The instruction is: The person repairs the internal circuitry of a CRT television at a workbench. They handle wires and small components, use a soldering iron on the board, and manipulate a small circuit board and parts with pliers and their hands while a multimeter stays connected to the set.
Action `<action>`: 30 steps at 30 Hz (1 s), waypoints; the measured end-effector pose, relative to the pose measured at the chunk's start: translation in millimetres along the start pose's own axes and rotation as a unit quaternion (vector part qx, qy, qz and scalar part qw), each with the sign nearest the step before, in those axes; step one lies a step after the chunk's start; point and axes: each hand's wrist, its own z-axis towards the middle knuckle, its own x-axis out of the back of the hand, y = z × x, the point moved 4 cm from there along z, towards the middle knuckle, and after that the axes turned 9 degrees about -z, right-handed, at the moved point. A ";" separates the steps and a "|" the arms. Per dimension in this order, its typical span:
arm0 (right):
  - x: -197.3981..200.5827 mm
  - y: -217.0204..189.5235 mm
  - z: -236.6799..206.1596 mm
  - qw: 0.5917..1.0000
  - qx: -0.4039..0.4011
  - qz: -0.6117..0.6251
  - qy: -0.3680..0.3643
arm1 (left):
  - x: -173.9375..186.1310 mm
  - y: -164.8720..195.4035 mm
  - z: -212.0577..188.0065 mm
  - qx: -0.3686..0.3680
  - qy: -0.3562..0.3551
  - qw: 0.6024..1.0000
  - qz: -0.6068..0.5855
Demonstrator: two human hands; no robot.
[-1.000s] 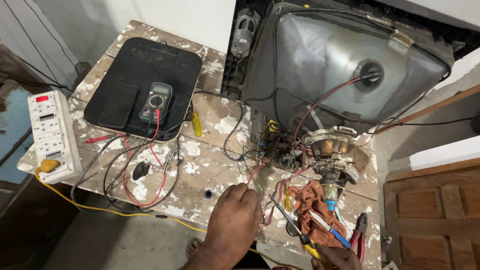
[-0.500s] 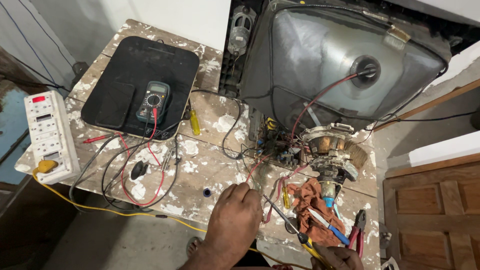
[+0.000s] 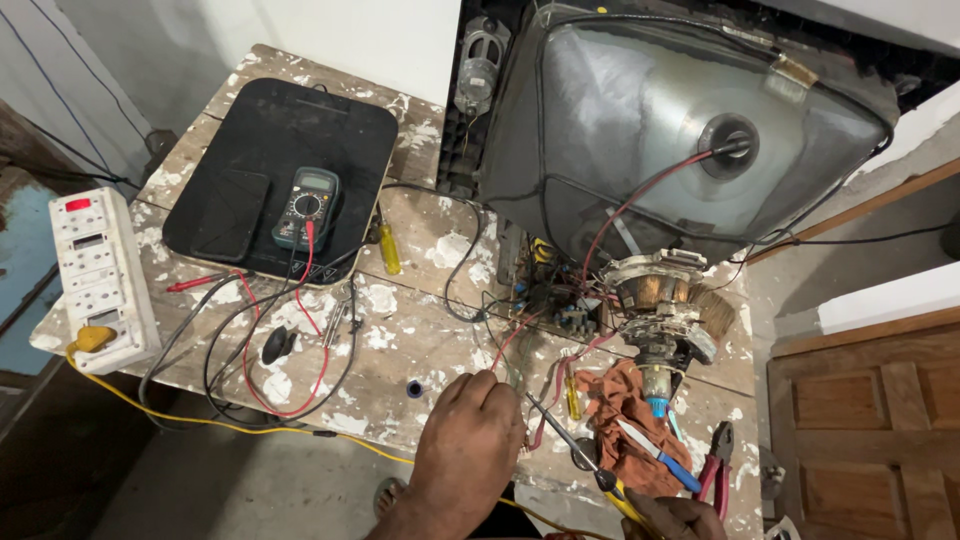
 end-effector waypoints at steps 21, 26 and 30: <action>8.6 -37.0 5.4 0.996 0.043 -0.067 0.050 | 3.5 -4.4 -0.4 0.002 0.033 0.999 -0.011; 8.9 -40.6 4.0 0.998 0.025 -0.051 0.029 | 4.5 -7.0 -1.1 0.017 0.015 0.999 -0.023; 9.2 -43.9 6.6 0.998 0.004 -0.050 0.042 | 4.2 -6.5 0.5 0.010 0.031 0.999 -0.021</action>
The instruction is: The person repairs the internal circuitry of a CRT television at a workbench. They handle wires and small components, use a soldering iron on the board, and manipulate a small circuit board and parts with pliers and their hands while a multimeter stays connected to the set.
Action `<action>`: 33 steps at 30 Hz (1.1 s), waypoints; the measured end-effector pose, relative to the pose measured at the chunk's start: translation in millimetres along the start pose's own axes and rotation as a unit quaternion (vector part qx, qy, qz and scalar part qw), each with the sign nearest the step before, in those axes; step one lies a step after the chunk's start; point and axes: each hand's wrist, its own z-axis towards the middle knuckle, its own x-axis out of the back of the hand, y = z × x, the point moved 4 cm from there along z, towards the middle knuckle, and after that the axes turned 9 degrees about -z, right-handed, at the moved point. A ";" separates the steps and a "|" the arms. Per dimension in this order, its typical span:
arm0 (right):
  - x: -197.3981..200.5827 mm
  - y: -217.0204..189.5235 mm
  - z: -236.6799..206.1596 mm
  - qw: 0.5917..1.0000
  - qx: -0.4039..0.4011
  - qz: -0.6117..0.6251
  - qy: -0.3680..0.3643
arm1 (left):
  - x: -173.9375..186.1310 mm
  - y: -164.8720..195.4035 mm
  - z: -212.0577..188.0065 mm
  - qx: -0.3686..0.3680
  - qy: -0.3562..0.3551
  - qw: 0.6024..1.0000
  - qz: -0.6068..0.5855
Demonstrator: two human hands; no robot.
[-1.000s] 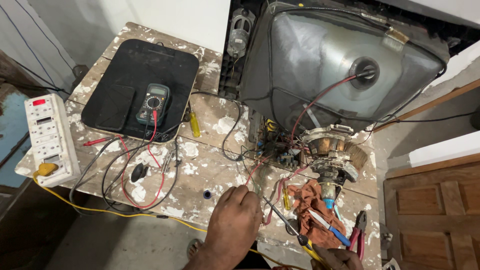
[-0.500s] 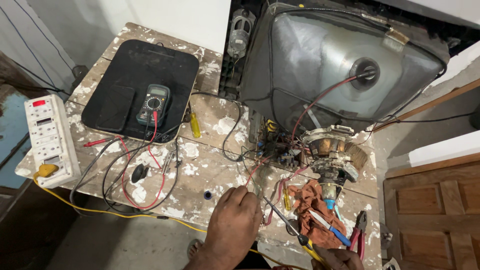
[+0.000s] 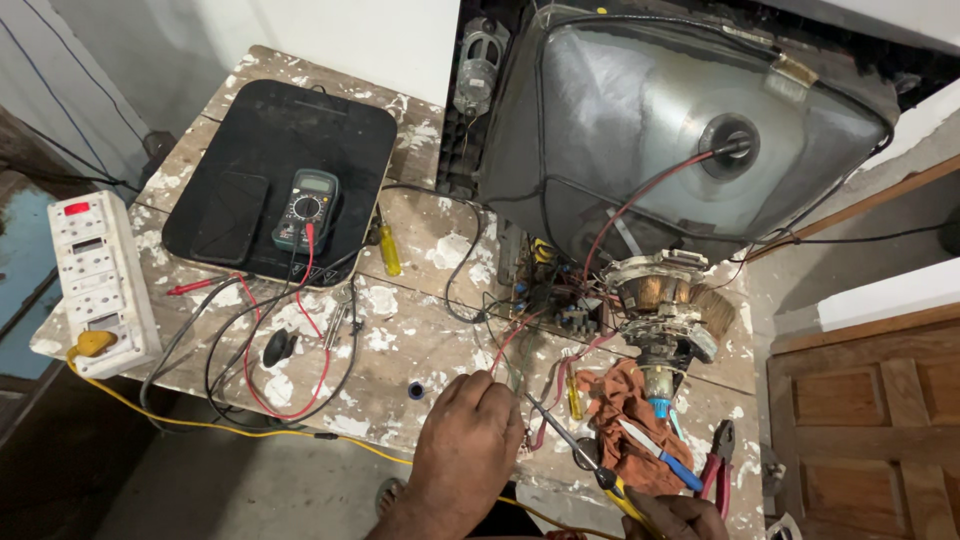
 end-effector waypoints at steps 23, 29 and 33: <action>-17.4 24.6 2.6 0.999 0.009 -0.021 -0.035 | 1.0 -13.5 5.5 0.013 0.006 1.000 -0.019; -31.8 46.4 1.4 0.996 0.000 0.006 -0.084 | 1.0 -17.5 6.8 0.021 0.003 0.999 -0.024; -33.1 44.1 0.4 0.996 0.001 0.006 -0.085 | 1.6 -18.4 6.3 0.015 0.008 1.000 -0.016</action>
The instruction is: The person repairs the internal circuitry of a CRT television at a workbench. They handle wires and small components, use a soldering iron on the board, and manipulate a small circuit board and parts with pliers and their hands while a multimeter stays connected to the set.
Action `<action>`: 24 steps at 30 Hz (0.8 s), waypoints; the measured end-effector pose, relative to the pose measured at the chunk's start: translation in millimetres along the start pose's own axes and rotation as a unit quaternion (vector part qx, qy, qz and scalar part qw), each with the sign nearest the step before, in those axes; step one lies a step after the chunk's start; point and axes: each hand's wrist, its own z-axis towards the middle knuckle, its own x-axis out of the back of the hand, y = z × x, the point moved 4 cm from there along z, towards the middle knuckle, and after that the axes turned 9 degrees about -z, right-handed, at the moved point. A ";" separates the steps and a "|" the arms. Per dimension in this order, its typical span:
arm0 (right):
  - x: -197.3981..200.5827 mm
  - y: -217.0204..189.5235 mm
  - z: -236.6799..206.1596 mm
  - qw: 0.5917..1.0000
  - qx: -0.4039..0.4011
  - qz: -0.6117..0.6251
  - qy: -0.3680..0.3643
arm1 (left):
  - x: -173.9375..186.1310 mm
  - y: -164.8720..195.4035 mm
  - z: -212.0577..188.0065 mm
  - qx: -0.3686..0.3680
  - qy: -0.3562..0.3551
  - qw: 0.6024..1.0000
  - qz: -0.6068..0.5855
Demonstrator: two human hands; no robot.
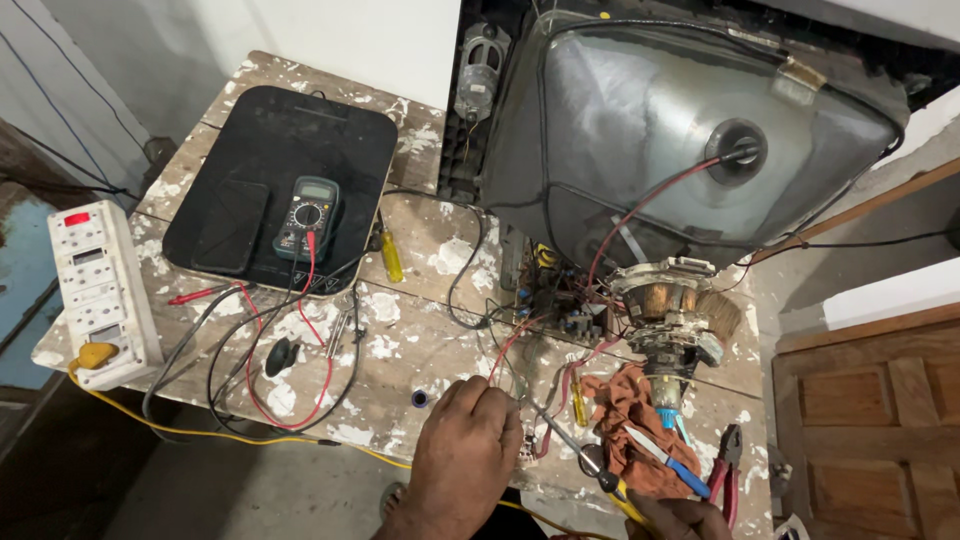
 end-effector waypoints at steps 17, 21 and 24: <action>-3.6 0.6 9.4 1.000 -0.005 0.003 -0.015 | 2.7 -4.1 -0.3 0.022 0.002 1.000 -0.015; -3.3 -1.4 9.6 1.000 -0.004 0.003 -0.013 | 3.4 -4.1 -0.5 0.023 -0.001 1.000 -0.021; -3.9 -3.9 7.3 1.000 -0.004 0.004 -0.010 | 3.5 -2.7 -2.0 0.020 0.000 0.999 -0.027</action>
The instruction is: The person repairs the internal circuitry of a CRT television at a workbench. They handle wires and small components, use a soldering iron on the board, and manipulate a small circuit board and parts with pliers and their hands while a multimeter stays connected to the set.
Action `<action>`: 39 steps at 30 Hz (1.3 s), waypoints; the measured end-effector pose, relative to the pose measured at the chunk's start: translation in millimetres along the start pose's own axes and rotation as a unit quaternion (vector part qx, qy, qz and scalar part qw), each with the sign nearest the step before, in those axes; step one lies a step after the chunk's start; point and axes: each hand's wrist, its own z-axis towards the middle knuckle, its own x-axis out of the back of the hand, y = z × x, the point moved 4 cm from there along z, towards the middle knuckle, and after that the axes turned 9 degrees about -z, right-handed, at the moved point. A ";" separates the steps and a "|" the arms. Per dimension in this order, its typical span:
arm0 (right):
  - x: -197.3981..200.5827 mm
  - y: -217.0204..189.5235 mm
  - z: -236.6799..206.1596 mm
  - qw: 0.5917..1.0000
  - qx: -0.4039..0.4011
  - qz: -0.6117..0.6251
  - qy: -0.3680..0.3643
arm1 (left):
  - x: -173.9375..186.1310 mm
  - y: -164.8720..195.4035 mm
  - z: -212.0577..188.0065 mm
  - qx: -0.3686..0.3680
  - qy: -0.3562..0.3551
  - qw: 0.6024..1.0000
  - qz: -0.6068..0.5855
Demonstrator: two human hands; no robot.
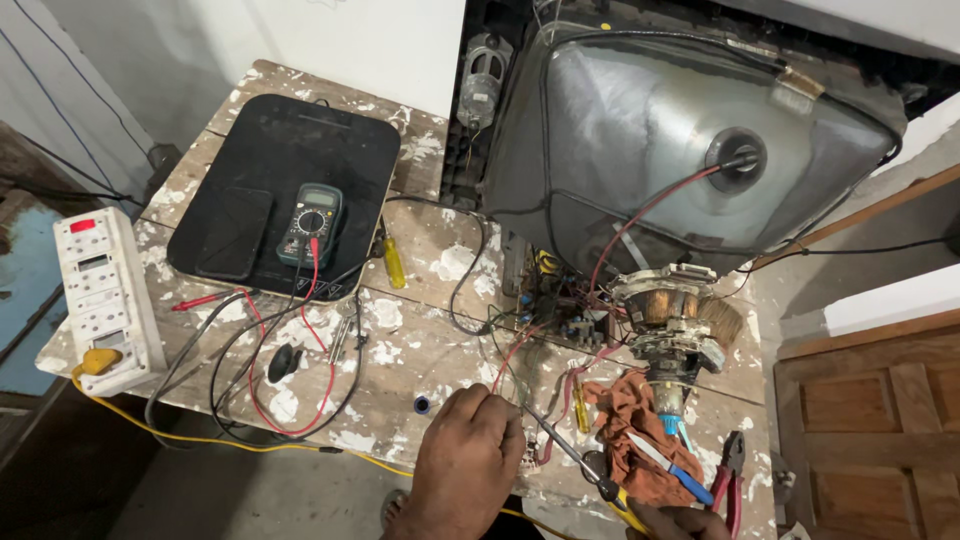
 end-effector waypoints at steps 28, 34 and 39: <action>-9.8 9.4 6.2 0.996 -0.015 -0.025 -0.084 | 4.5 -10.7 -4.4 0.140 0.082 0.970 -0.179; -12.9 3.4 9.9 0.997 -0.013 -0.013 -0.074 | -5.9 -32.2 -13.2 0.284 0.103 0.905 -0.300; -8.3 5.2 10.5 0.998 -0.006 -0.011 -0.068 | -12.8 -37.0 -23.0 0.310 0.087 0.898 -0.299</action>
